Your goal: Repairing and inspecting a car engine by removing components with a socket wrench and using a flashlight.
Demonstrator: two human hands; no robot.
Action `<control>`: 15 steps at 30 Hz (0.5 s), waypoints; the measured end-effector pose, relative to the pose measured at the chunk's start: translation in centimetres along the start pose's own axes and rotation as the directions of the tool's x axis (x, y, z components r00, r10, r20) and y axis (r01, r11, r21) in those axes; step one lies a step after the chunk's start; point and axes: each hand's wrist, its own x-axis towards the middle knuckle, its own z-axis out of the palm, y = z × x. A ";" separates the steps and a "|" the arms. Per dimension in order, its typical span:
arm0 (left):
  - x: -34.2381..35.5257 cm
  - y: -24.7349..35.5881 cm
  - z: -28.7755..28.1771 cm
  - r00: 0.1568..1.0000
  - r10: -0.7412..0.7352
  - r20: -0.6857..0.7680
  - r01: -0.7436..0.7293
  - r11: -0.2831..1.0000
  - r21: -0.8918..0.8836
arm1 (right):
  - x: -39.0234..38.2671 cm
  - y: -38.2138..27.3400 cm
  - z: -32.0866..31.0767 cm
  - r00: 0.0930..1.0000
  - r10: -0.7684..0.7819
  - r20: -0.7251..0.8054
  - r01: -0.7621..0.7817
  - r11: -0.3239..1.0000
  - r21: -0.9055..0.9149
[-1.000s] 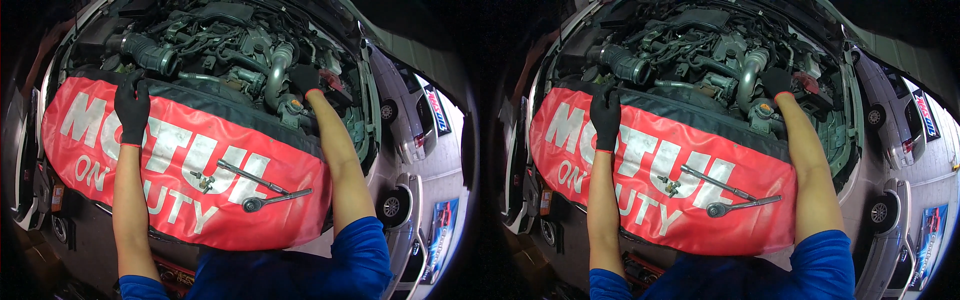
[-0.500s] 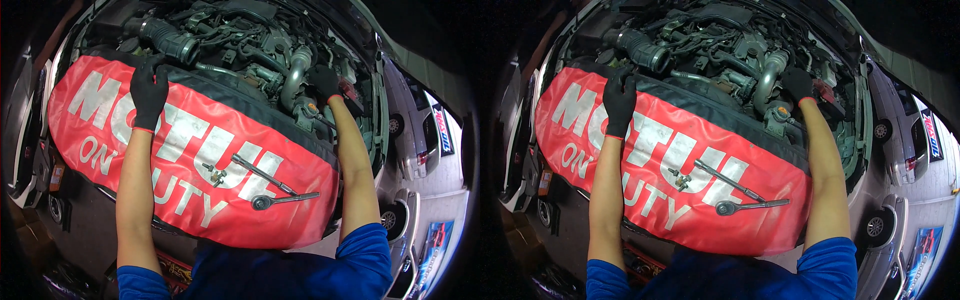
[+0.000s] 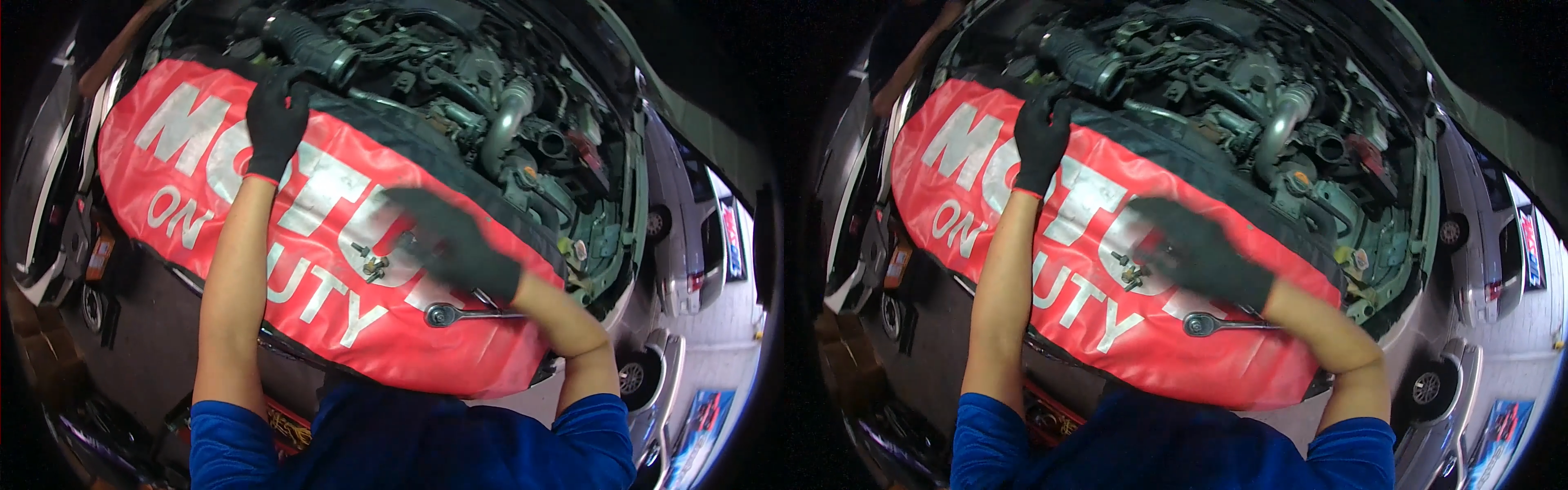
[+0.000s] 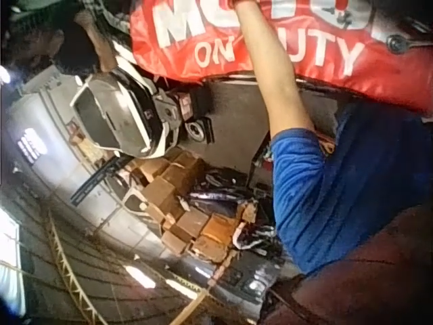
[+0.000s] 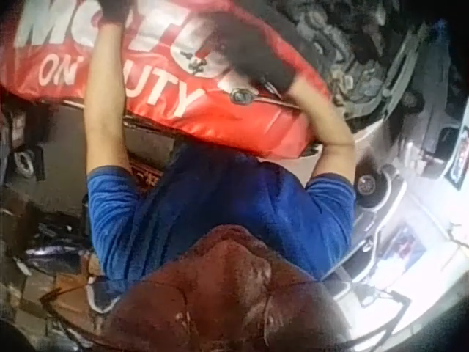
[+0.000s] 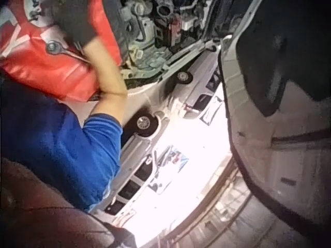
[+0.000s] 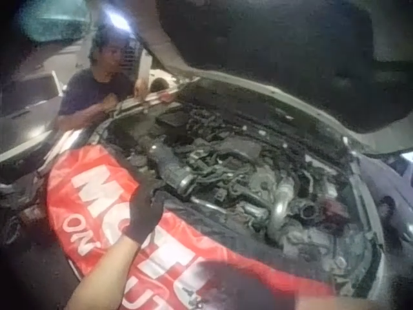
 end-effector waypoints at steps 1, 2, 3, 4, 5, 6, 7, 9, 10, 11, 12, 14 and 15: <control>0.0 0.1 0.0 1.000 -0.016 0.025 0.015 0.999 0.042 | 0.1 -1.8 3.3 0.990 -0.134 0.047 0.139 0.980 -0.145; -0.1 0.2 0.0 0.994 -0.086 0.061 0.084 0.996 0.031 | -0.4 -2.5 4.6 0.971 -0.066 0.229 0.088 0.992 -0.088; 0.1 0.3 0.0 0.998 -0.045 0.044 0.044 0.999 0.016 | -0.3 -2.9 6.6 0.970 -0.061 0.235 0.134 0.942 -0.308; 0.2 0.4 -0.1 0.999 -0.029 0.042 0.028 1.000 0.008 | -0.3 -3.1 7.9 0.960 -0.072 0.270 0.203 0.844 -0.497; 0.2 0.5 -0.1 1.000 0.000 0.022 0.000 1.000 0.005 | -0.7 -3.0 8.4 0.971 -0.125 0.205 0.216 0.829 -0.516; 0.2 0.6 0.0 0.999 -0.026 0.031 0.026 1.000 0.011 | -0.9 -2.7 8.6 0.969 -0.115 0.219 0.220 0.806 -0.550; 0.2 0.7 -0.2 0.992 -0.096 0.086 0.095 0.995 0.016 | -1.3 -2.6 8.8 0.973 -0.099 0.209 0.202 0.805 -0.558; 0.1 0.7 -0.1 0.997 -0.045 0.056 0.046 0.999 -0.014 | -2.0 -2.4 8.6 0.980 -0.147 0.133 0.196 0.817 -0.543; 0.1 0.7 -0.1 0.994 -0.084 0.072 0.084 0.996 -0.002 | -2.4 -2.4 8.6 0.975 -0.142 0.168 0.211 0.818 -0.534; 0.1 0.7 -0.1 0.997 -0.049 0.064 0.051 0.999 -0.018 | -2.7 -2.5 8.5 0.980 -0.110 0.164 0.187 0.792 -0.581; 0.0 0.6 -0.1 0.998 -0.034 0.052 0.035 0.999 -0.008 | -3.0 -2.5 8.5 0.984 -0.158 0.085 0.178 0.795 -0.581; 0.0 0.6 0.0 0.999 -0.007 0.047 0.007 1.000 -0.013 | -3.6 -2.5 8.6 0.995 -0.013 0.098 0.067 0.822 -0.566; -0.1 0.6 0.0 0.998 -0.042 0.050 0.042 0.999 -0.012 | -4.0 -2.5 8.5 0.998 -0.006 0.063 0.041 0.819 -0.572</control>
